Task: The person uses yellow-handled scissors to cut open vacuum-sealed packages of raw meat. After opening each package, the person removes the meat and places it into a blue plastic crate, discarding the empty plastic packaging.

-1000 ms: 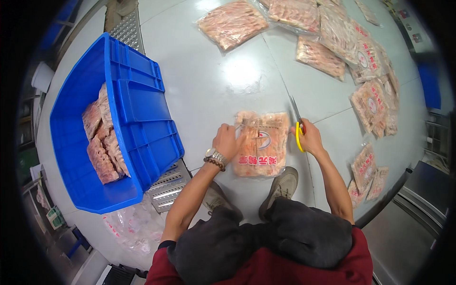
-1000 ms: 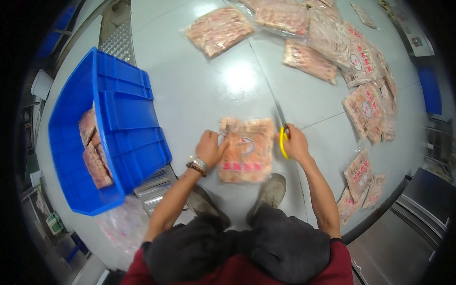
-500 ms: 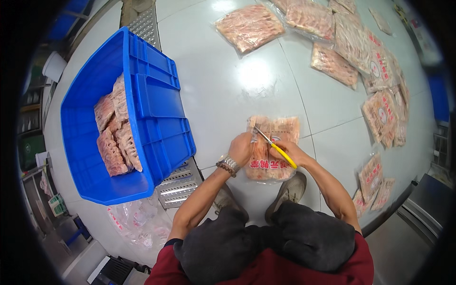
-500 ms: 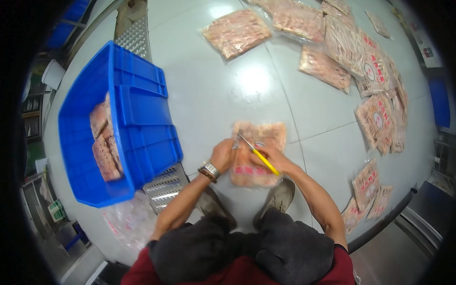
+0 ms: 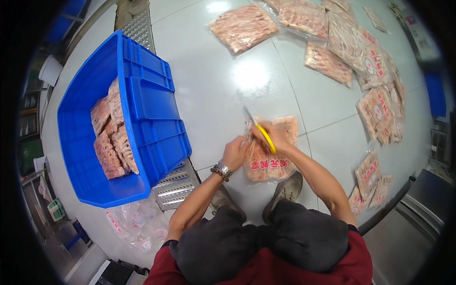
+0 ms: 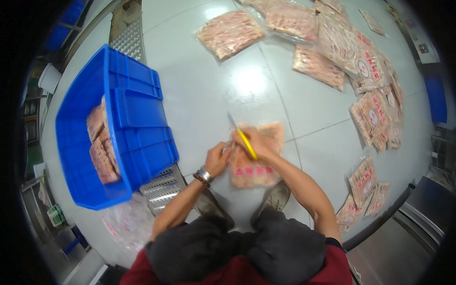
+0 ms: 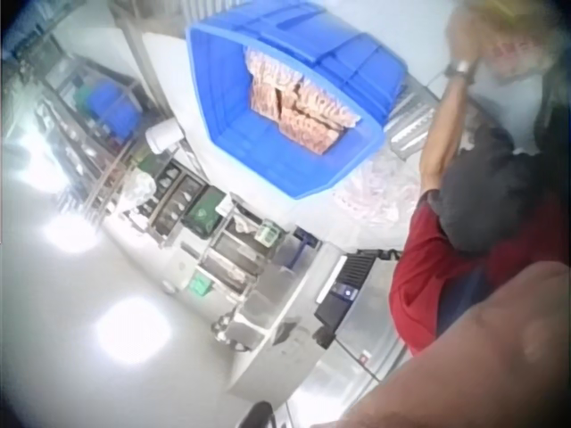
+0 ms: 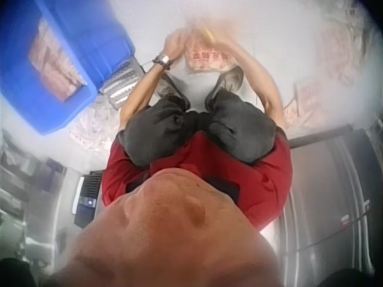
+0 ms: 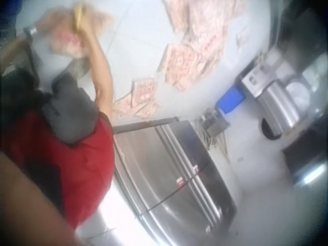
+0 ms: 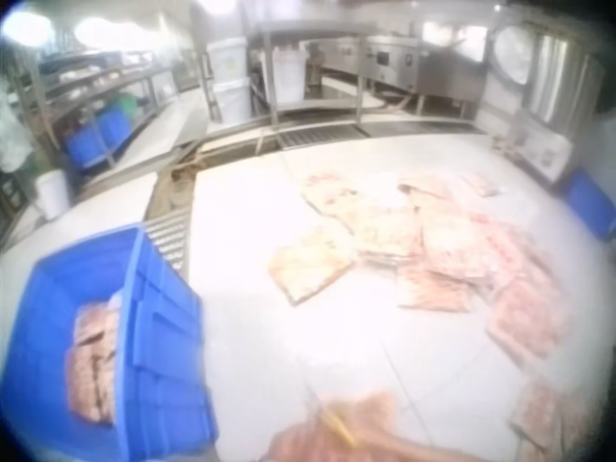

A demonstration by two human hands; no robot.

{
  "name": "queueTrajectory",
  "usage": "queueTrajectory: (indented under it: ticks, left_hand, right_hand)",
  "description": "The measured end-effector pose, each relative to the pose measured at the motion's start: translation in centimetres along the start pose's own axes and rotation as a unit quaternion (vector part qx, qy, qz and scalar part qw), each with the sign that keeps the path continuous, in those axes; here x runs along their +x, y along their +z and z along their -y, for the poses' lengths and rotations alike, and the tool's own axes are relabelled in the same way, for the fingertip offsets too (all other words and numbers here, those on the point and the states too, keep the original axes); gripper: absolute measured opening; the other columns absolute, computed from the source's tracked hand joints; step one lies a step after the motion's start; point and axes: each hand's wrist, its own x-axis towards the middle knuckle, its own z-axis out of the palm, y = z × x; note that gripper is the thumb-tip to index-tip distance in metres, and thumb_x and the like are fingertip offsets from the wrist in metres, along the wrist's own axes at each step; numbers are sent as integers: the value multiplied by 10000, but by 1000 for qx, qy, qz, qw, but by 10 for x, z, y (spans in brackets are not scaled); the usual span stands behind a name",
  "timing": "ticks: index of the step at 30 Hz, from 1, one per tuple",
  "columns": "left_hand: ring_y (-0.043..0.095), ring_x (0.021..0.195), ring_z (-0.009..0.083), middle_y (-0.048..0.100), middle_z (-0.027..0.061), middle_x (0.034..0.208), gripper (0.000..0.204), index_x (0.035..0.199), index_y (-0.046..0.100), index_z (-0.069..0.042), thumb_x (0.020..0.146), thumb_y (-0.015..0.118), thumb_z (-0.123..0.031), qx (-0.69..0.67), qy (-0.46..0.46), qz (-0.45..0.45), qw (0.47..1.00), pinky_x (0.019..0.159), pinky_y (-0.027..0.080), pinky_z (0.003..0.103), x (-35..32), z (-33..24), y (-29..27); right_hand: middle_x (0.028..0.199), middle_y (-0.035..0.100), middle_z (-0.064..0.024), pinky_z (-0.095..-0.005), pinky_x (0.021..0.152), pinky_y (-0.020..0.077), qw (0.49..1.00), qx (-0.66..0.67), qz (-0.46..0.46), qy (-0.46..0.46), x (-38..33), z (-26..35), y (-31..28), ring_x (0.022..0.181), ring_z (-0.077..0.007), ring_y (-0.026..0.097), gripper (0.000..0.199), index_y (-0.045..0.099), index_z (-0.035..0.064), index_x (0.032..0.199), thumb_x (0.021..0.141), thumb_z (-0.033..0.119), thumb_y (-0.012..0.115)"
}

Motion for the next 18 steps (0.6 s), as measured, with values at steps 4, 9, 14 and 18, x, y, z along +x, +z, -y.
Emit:
queueTrajectory:
  ticks: [4,9,14,18]
  left_hand:
    - [623,694,112,693,59,798,196,969,646,2,992,608,-189,-132,-119,12,984,592,487,292,12,-13,-2]
    - [599,721,100,672,32,841,203,932,580,9,1005,594,-180,-370,-262,-89,887,595,493,278,5,34,10]
    - [570,697,100,634,31,825,223,980,582,-24,977,643,-239,-177,-191,-112,959,580,477,286,4,40,13]
    - [567,655,164,622,74,810,284,968,580,-32,935,693,-290,-19,-114,-11,993,571,468,319,21,6,3]
  right_hand:
    - [826,676,-144,-371,720,500,977,-57,-141,-147,36,4,-25,769,-254,638,575,651,17,1098,917,563,655]
    - [959,687,-201,-442,762,527,923,-206,-284,-159,13,-38,-71,873,-360,671,506,637,42,1192,890,442,703]
    - [1044,668,-207,-500,796,532,840,-432,-322,-59,12,-102,-96,937,-402,663,479,599,55,1281,862,266,692]
    - [1210,612,-227,-505,933,489,819,-403,-279,-297,9,-80,-59,1112,-403,600,514,596,35,1286,837,254,713]
